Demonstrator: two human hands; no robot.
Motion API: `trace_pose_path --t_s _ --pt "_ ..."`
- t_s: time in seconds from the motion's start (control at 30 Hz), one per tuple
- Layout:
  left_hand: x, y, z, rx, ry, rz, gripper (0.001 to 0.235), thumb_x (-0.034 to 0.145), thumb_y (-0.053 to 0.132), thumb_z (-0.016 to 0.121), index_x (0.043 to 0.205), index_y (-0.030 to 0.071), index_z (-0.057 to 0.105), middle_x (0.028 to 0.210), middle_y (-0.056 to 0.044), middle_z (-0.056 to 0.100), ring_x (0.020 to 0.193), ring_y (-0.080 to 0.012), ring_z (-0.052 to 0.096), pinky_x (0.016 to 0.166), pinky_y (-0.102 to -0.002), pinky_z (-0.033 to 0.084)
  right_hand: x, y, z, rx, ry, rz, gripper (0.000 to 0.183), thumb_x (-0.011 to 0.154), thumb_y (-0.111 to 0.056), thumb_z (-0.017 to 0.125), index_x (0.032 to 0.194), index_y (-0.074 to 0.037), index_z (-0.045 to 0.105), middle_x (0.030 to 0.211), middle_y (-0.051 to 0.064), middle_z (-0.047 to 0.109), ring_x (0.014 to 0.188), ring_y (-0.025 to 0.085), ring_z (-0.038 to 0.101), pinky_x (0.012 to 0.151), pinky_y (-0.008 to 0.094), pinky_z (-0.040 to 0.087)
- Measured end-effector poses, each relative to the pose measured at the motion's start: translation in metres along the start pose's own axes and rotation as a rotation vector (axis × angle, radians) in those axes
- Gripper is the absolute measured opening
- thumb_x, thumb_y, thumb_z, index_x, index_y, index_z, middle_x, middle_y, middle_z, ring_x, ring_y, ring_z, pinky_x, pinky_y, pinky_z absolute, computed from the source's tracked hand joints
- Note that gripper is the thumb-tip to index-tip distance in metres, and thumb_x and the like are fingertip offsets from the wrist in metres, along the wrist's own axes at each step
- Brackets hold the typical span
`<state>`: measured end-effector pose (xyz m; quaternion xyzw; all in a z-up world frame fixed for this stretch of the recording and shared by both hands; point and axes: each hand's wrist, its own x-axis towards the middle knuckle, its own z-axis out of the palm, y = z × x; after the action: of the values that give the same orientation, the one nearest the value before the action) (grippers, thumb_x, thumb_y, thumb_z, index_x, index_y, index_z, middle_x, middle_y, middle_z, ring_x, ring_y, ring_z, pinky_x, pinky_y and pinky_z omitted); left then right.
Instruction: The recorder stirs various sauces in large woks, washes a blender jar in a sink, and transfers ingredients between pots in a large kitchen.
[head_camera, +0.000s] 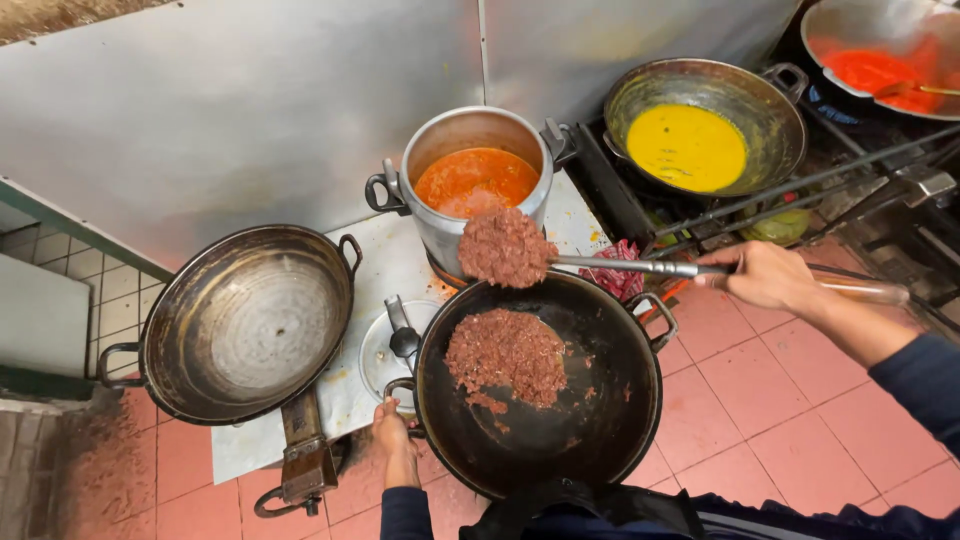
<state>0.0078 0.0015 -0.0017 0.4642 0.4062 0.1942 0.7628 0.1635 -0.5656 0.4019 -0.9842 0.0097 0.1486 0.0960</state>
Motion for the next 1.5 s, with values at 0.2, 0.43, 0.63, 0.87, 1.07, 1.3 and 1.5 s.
trace_pose_path --t_s 0.2,0.43,0.63,0.87,1.07,1.3,1.5 --pt "-0.007 0.005 0.003 0.014 0.026 -0.024 0.019 0.105 0.023 0.055 0.096 0.007 0.061 0.064 0.004 0.05 0.047 -0.009 0.039 0.044 -0.029 0.035 0.073 -0.043 -0.037 0.145 0.003 0.063 0.047 0.085 -0.058 0.07 0.127 -0.037 0.075 0.095 0.008 0.08 0.09 0.026 0.079 0.078 0.042 0.056" --pt "-0.006 -0.002 0.001 0.036 0.031 -0.011 0.023 0.106 0.023 0.055 0.094 0.004 0.061 0.062 0.0 0.046 0.043 -0.0104 0.036 0.042 -0.03 0.036 0.154 -0.117 -0.028 -0.197 0.331 -0.128 0.045 0.09 -0.054 0.069 0.131 -0.036 0.071 0.105 0.01 0.076 0.099 0.032 0.071 0.08 0.047 0.055" --pt "-0.008 -0.001 -0.001 0.041 0.023 -0.011 0.023 0.106 0.023 0.055 0.093 0.005 0.061 0.063 0.0 0.049 0.042 -0.0104 0.037 0.041 -0.028 0.035 0.21 -0.13 0.006 -0.409 0.527 -0.4 0.038 0.094 -0.031 0.062 0.131 -0.028 0.071 0.097 0.014 0.073 0.092 0.033 0.071 0.078 0.046 0.053" --pt "-0.01 0.0 0.0 0.057 0.041 -0.033 0.022 0.106 0.024 0.055 0.095 0.006 0.06 0.056 0.002 0.041 0.042 -0.0095 0.035 0.041 -0.027 0.031 0.181 -0.116 -0.021 -0.686 0.856 -0.578 0.041 0.095 -0.018 0.057 0.135 -0.017 0.07 0.09 0.011 0.067 0.084 0.028 0.066 0.069 0.041 0.048" --pt "-0.008 0.0 -0.005 0.025 0.01 -0.056 0.022 0.105 0.025 0.055 0.093 0.008 0.06 0.052 0.002 0.039 0.04 -0.0105 0.035 0.041 -0.028 0.034 0.109 -0.077 -0.045 -0.594 0.926 -0.542 0.03 0.097 -0.03 0.067 0.126 -0.029 0.077 0.081 0.005 0.063 0.075 0.025 0.066 0.063 0.04 0.049" --pt "-0.009 0.005 -0.01 0.097 -0.01 -0.012 0.024 0.106 0.023 0.056 0.091 0.006 0.063 0.054 0.002 0.044 0.042 -0.0103 0.04 0.042 -0.028 0.035 -0.052 -0.052 -0.047 -0.595 0.755 -0.536 0.035 0.097 -0.042 0.073 0.129 -0.03 0.08 0.071 0.0 0.06 0.067 0.018 0.063 0.062 0.036 0.047" --pt "-0.008 0.007 -0.012 0.066 0.006 0.002 0.028 0.107 0.024 0.055 0.087 0.006 0.062 0.054 0.002 0.043 0.044 -0.0094 0.039 0.043 -0.027 0.036 -0.045 -0.021 0.074 -0.735 0.14 -0.325 0.046 0.104 -0.018 0.046 0.147 -0.02 0.058 0.068 0.005 0.067 0.058 0.02 0.068 0.048 0.036 0.05"
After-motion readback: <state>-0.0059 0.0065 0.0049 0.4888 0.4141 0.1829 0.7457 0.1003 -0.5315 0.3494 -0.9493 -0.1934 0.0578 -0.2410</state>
